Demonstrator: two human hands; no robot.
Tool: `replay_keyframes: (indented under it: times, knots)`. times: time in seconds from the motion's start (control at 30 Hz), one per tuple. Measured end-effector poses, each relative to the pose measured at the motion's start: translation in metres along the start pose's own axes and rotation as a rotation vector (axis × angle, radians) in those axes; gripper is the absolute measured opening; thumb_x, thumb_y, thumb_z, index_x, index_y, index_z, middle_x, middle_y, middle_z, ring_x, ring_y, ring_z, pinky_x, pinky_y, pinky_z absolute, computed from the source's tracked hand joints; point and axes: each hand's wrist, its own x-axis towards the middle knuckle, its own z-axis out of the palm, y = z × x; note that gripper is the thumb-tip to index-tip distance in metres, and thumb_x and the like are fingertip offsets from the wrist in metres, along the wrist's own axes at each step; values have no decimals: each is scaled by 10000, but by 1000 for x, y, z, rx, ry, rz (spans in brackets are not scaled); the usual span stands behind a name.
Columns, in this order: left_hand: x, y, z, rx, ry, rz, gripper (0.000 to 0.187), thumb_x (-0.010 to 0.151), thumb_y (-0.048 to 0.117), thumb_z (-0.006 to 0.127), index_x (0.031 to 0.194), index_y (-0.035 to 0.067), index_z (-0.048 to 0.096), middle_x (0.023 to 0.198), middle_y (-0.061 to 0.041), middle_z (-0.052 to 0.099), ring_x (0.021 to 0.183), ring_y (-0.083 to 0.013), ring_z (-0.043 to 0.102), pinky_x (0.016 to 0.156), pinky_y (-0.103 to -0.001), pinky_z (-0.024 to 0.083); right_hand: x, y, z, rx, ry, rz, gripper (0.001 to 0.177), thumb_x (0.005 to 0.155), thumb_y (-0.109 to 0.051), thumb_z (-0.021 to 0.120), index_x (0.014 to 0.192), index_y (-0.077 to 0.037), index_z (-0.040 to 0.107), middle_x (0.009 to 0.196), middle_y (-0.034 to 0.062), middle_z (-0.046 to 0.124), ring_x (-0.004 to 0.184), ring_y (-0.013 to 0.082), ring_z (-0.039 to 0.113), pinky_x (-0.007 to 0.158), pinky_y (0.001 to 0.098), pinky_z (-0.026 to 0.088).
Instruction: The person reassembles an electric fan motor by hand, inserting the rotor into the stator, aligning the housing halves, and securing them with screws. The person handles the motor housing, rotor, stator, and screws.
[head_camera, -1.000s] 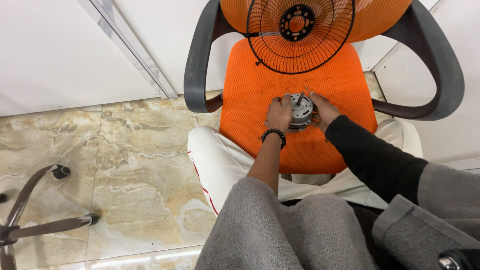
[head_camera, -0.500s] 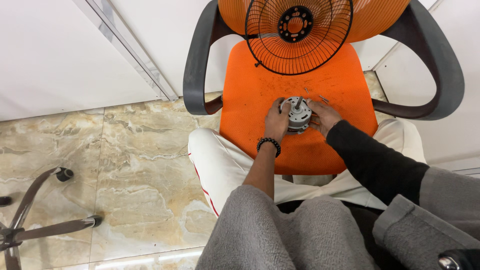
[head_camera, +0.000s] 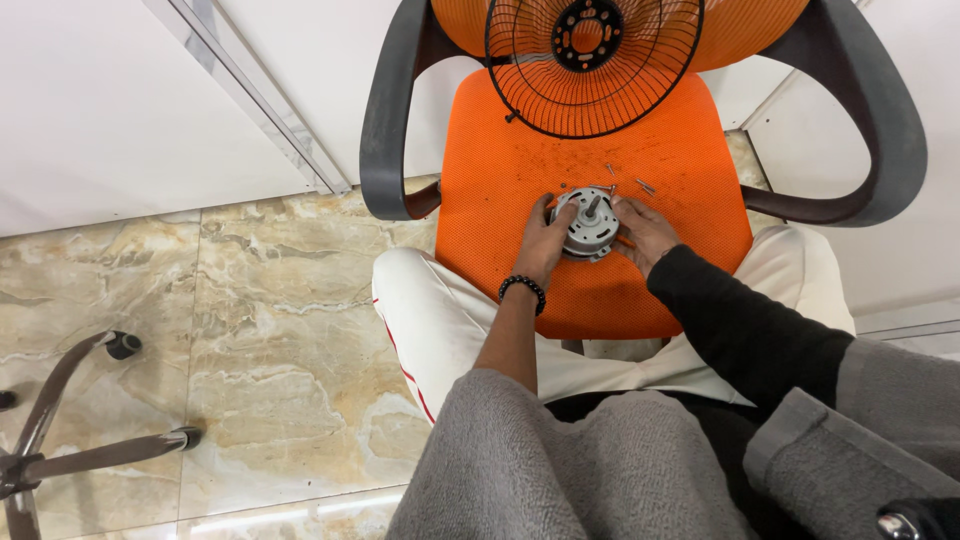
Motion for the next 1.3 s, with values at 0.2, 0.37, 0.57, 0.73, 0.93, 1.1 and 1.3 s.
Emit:
replay_keyframes:
  times: [0.2,0.37,0.57,0.73,0.93,1.1,1.3]
  knots:
    - [-4,3,4,-86,-48,-56,767,841,405,727,1378,-88,487,1261,-260,668,1144,-326,679,979,-398,552,6,1,-7,-15,-2,17,456,953,-476,642,1276,-154,628,1189,-18,641,1136,172,603,984,388,503]
    - [-18,14,21,-75,12,-17,836,779,344,799,1416,-54,431,1283,-230,605,1142,-309,659,938,-394,580,11,15,-23,152,23,20,306,1036,-364,586,1195,-104,618,1157,13,640,1083,183,612,983,386,528]
    - [-35,21,35,-85,74,99,811,696,218,823,1353,-38,423,1254,-237,595,1098,-324,674,859,-420,627,22,38,-41,373,-74,-95,150,1114,-157,477,1165,-83,597,1154,15,623,1035,171,644,927,375,576]
    - [-29,25,29,48,209,370,757,714,203,871,1304,-64,479,1255,-246,594,1125,-318,651,935,-400,580,32,11,-22,331,-187,-110,301,1121,-209,445,1331,-49,588,1221,52,639,1105,186,633,962,365,559]
    - [-33,19,25,334,392,477,721,694,169,897,1262,-14,493,1281,-219,523,1188,-355,550,1029,-456,479,27,-29,3,-75,-253,70,434,1065,-211,479,1483,-101,521,1298,78,626,1187,211,604,1050,370,524]
    - [-40,4,32,417,443,552,735,659,133,927,1233,2,487,1274,-218,519,1218,-383,514,1058,-483,441,5,-24,7,-201,-250,-41,493,1011,-188,530,1497,-116,479,1461,69,551,1329,234,553,1077,394,499]
    - [-36,8,18,321,349,423,779,670,210,936,1247,-3,458,1291,-199,470,1184,-344,513,1024,-455,473,-6,-14,11,-461,-344,-252,809,885,-194,697,1585,-117,300,1539,157,437,1399,302,477,1124,434,438]
